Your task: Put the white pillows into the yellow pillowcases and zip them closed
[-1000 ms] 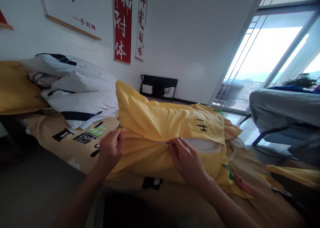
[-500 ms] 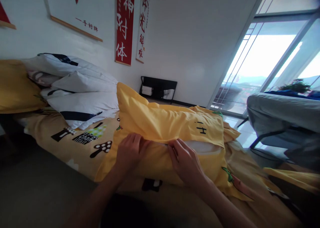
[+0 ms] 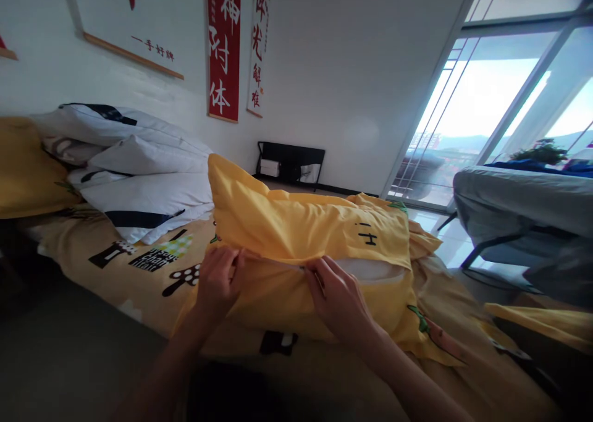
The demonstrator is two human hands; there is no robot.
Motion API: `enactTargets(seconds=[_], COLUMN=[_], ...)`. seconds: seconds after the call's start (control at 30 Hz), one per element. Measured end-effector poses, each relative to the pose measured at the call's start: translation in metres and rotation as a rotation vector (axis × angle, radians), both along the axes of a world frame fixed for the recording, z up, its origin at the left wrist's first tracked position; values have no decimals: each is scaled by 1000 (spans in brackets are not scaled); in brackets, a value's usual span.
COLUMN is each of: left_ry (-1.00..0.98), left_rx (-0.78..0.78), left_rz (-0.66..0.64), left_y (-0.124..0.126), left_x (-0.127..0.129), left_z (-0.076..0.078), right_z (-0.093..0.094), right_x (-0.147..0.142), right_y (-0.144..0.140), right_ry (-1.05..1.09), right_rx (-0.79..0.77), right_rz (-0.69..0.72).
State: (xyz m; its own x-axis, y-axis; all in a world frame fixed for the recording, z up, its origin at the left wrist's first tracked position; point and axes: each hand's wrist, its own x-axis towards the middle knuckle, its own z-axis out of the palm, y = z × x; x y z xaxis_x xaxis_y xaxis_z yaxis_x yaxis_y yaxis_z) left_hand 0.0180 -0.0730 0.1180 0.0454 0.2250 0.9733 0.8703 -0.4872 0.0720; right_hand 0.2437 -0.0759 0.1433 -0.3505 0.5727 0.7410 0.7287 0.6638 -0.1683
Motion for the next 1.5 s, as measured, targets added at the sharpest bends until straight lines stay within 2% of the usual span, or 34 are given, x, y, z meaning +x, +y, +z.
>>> enactTargets(seconds=[0.07,0.13,0.2,0.27,0.4,0.5,0.63,0.7,0.87,1.0,1.1,1.2,1.3,1.5], left_ry=[-60,-80,-26,63,233,315,317,316,216,67,71,246,404,332], left_rx=[7,-39,-88,-105,-32,43,92,110,107,148,104,20,-44,-166], left_rz=[40,19,-6,36,182,171,167,121,-113,-98,-108,-177,-172,-268], left_y=[-2,-3,-2,1,13,17,13,9,3,-4,-10,-10,-5,0], left_x=[-2,0,6,13,20,19,14,11,-2,-8,1,21,38,44], left_z=[0,-3,-7,-10,-9,-5,-2,-1,1,-1,1,6,11,13], right_z=[-1,-2,-2,-1,0,0,-1,-1,-1,-5,-6,-7,-9,-17], right_x=[0,0,-1,-1,-1,-1,-2,-2,-2,-1,-3,-5,-5,1], right_y=[0,0,0,-1,-2,-2,-2,-2,-2,0,-1,-4,-7,-9], right_ry=[5,7,6,4,-1,1,17,13,20,31,56,81,88,33], right_rx=[-2,-3,-7,-16,-27,-20,-17,-26,-47,-42,-53,-38,-7,109], right_rz=[-1,0,-2,-6,-9,-7,-5,-7,-7,-18,7,62,103,-1])
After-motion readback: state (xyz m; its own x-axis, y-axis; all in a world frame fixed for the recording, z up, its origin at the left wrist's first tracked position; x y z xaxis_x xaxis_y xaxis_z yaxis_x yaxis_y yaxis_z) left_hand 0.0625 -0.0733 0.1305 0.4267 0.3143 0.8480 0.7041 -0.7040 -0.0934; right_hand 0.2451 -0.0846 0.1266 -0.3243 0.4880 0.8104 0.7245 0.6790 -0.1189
